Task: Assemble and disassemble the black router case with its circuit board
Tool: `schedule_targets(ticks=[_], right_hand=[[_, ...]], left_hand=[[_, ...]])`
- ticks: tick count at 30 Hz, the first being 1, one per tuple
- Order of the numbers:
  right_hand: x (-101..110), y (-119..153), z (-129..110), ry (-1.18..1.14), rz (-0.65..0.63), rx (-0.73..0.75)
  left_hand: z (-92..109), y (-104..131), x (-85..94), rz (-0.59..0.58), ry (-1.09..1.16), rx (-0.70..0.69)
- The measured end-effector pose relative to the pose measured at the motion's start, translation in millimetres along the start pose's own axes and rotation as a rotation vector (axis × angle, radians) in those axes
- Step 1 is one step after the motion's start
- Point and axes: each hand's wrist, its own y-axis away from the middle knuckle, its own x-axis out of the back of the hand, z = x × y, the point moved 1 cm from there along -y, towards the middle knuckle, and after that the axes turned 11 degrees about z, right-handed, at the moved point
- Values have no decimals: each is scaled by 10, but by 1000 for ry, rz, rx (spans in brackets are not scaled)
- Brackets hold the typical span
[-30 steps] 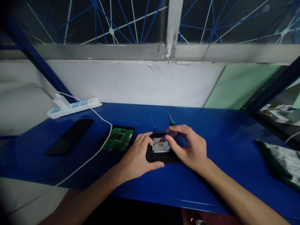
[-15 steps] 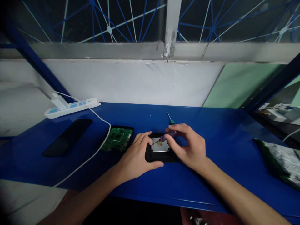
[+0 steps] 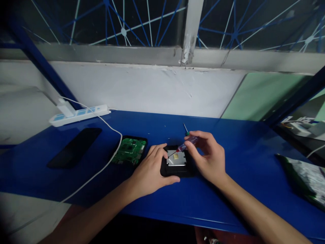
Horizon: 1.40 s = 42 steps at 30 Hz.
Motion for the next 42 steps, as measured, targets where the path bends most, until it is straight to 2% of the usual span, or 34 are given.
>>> schedule_targets(ticks=[8,16,21,23,31,38,42], right_hand=[[-15,-5,-19,-23,-36,12],[-118,-200,-191,57,-314,94],[-248,-287,-329,133,-435,229],[-288,-262,-324,146,-420,248],[-345,-71,-171,18,-229,70],[-370,3,-118,19,-97,66],[-356,-7,-71,24,-54,120]], left_hand=[[-7,4,5,0,1,6],[-16,9,-1,15,39,26],[6,-4,12,10,82,65],[14,-1,17,14,91,62],[-23,15,-39,45,59,23],[-10,1,-8,35,47,-10],[16,-6,22,9,47,-35]])
